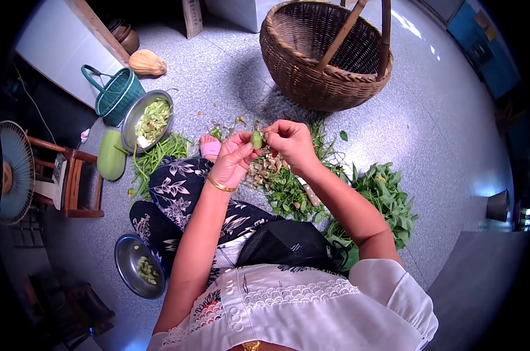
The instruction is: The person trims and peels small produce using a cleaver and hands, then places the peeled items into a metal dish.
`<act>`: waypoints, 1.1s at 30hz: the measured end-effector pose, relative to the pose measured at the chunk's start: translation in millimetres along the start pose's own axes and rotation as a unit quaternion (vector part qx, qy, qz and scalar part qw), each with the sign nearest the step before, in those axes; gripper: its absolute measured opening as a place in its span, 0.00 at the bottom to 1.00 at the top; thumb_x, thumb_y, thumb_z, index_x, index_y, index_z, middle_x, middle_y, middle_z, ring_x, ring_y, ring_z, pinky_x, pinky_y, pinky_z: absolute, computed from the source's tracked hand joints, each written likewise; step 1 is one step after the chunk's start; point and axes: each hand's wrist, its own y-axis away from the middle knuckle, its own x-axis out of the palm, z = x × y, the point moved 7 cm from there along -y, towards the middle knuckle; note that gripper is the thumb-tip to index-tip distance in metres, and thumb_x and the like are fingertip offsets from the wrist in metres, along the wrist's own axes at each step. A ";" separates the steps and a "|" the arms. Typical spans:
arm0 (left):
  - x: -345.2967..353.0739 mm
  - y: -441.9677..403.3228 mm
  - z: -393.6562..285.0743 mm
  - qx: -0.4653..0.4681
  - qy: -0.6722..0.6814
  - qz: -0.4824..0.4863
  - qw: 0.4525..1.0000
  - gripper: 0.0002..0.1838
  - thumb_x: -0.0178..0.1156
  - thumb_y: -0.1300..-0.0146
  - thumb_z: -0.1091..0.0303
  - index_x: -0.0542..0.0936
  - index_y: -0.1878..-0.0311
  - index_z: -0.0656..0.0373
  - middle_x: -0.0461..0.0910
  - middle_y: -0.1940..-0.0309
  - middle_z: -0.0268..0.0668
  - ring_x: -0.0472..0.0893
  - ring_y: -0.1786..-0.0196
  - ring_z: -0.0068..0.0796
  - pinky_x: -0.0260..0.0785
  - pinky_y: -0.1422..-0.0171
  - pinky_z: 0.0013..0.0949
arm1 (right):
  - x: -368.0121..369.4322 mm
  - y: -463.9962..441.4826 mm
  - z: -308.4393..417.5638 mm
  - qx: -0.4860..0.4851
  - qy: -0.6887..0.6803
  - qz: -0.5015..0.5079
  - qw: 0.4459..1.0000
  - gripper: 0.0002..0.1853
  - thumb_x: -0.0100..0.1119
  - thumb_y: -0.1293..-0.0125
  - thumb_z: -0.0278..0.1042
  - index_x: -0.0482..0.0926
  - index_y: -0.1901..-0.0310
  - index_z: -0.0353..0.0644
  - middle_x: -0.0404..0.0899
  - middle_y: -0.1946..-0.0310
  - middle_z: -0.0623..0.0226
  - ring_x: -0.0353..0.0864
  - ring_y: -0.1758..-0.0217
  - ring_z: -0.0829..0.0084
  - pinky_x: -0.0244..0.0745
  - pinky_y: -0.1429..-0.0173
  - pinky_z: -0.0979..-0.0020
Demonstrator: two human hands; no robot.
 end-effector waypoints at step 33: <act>9.9 -1.5 5.4 -0.032 -0.001 -0.007 0.999 0.15 0.57 0.48 0.74 0.68 0.56 0.62 0.74 0.64 0.35 0.76 0.63 0.25 0.69 0.58 0.22 | -2.2 4.2 3.8 -0.023 -0.012 -0.049 0.998 0.04 0.53 0.50 0.26 0.71 0.76 0.35 0.72 0.83 0.72 0.65 0.83 0.88 0.61 0.80 0.85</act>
